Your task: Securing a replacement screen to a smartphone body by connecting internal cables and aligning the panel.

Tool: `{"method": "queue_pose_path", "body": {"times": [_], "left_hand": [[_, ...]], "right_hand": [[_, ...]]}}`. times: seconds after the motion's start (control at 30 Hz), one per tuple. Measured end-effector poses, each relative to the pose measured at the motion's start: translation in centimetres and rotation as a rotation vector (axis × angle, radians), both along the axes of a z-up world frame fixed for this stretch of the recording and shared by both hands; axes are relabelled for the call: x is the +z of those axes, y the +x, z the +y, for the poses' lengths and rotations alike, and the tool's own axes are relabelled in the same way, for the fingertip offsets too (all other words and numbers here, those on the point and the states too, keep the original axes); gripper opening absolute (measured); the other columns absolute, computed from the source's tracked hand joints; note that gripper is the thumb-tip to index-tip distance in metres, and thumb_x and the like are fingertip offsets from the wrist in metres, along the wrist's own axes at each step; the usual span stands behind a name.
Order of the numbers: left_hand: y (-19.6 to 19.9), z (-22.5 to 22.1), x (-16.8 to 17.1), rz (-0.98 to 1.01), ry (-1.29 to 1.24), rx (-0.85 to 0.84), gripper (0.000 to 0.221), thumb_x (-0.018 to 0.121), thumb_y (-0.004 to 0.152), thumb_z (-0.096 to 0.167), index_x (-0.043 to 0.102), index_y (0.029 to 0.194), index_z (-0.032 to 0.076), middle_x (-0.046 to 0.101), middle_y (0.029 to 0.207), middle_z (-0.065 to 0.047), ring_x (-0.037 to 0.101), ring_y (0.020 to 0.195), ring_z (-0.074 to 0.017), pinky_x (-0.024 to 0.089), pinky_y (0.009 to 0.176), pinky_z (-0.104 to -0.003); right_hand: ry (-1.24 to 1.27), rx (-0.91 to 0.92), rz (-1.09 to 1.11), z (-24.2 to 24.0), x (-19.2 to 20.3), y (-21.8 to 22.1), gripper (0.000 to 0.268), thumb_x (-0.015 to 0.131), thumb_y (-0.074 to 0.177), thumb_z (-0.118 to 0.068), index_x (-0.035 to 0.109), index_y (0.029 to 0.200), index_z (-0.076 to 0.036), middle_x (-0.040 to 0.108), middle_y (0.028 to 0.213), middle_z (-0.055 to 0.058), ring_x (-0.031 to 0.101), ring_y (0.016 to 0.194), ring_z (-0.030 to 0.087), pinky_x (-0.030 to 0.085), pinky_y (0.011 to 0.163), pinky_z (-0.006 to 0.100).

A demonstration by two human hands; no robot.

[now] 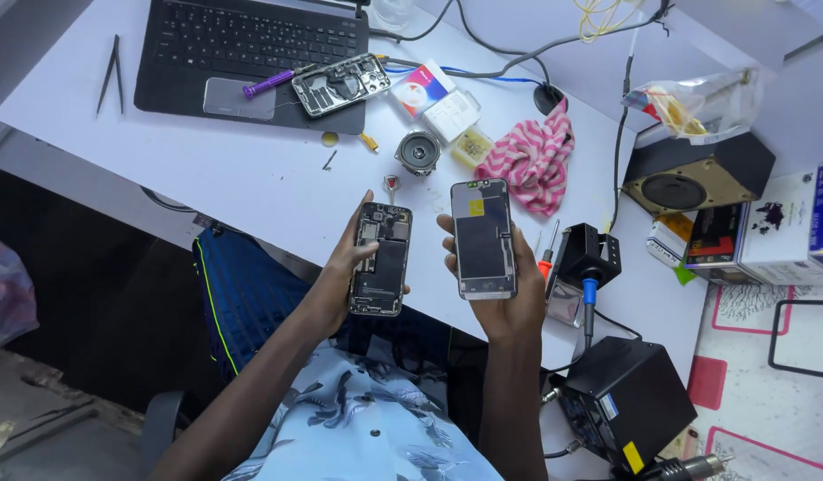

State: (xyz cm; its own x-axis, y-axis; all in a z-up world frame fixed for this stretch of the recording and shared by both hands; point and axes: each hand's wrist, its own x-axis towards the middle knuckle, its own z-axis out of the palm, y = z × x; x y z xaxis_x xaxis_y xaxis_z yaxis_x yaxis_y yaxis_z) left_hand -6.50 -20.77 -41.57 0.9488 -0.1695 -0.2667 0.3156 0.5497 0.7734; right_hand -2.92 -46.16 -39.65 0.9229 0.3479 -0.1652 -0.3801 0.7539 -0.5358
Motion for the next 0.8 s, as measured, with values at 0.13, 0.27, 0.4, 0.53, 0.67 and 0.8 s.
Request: {"method": "queue_pose_path", "body": {"times": [0.13,0.27,0.4,0.53,0.67,0.8], "left_hand": [[-0.5,-0.8,0.3,0.001,-0.235,0.123,0.093,0.057,0.109,0.019,0.011,0.186,0.039,0.042,0.171,-0.032,0.072,0.127,-0.0603,0.072,0.089,-0.075],[-0.9,-0.8,-1.4,0.01,-0.392,0.142,0.105,0.062,0.099,0.009,0.014,0.186,0.039,0.051,0.164,-0.03,0.07,0.134,-0.0548,0.067,0.093,-0.082],[-0.8,1.1,-5.6,0.028,-0.251,0.023,0.084,0.063,0.096,0.002,0.03,0.171,0.02,0.061,0.155,-0.035,0.071,0.133,-0.0537,0.068,0.097,-0.073],[-0.2,3.5,-3.9,0.017,0.342,-0.241,0.079,0.066,0.095,0.012,0.029,0.165,0.018,0.014,0.176,-0.049,0.001,0.158,-0.0848,0.025,0.109,-0.104],[-0.2,5.5,-3.5,-0.129,0.48,-0.396,0.078,0.069,0.102,0.017,0.039,0.173,0.005,0.029,0.175,-0.047,0.014,0.161,-0.0803,0.024,0.117,-0.1],[0.2,5.9,-2.2,0.058,0.597,-0.575,0.101,0.074,0.1,0.032,0.022,0.184,0.016,0.014,0.195,-0.015,0.011,0.178,-0.0447,0.021,0.139,-0.067]], "right_hand": [[0.062,0.013,0.047,0.6,0.5,-0.6,0.055,0.051,0.119,-0.043,0.061,0.161,-0.01,0.059,0.159,0.039,0.063,0.131,0.04,0.058,0.102,0.043],[0.164,0.025,0.048,-0.2,-0.1,-0.6,0.047,0.064,0.114,-0.029,0.068,0.154,-0.006,0.056,0.148,0.031,0.051,0.119,0.035,0.05,0.092,0.037],[-0.019,0.037,-0.118,-0.3,0.5,-1.0,0.04,0.071,0.111,-0.008,0.059,0.149,-0.013,0.057,0.132,0.022,0.062,0.107,0.023,0.056,0.083,0.026],[-0.526,-0.202,-0.174,-1.4,-0.1,-1.5,0.024,0.068,0.113,-0.005,0.068,0.137,0.001,0.076,0.115,0.029,0.085,0.096,0.032,0.07,0.075,0.033],[-0.576,-0.248,-0.164,-2.1,1.1,-2.3,0.041,0.065,0.11,-0.004,0.068,0.148,0.012,0.079,0.123,0.04,0.085,0.108,0.039,0.075,0.09,0.046],[-0.555,-0.212,-0.055,-3.8,2.3,-3.2,0.06,0.055,0.104,-0.01,0.063,0.161,0.009,0.069,0.163,0.027,0.077,0.134,0.032,0.068,0.101,0.03]]}}
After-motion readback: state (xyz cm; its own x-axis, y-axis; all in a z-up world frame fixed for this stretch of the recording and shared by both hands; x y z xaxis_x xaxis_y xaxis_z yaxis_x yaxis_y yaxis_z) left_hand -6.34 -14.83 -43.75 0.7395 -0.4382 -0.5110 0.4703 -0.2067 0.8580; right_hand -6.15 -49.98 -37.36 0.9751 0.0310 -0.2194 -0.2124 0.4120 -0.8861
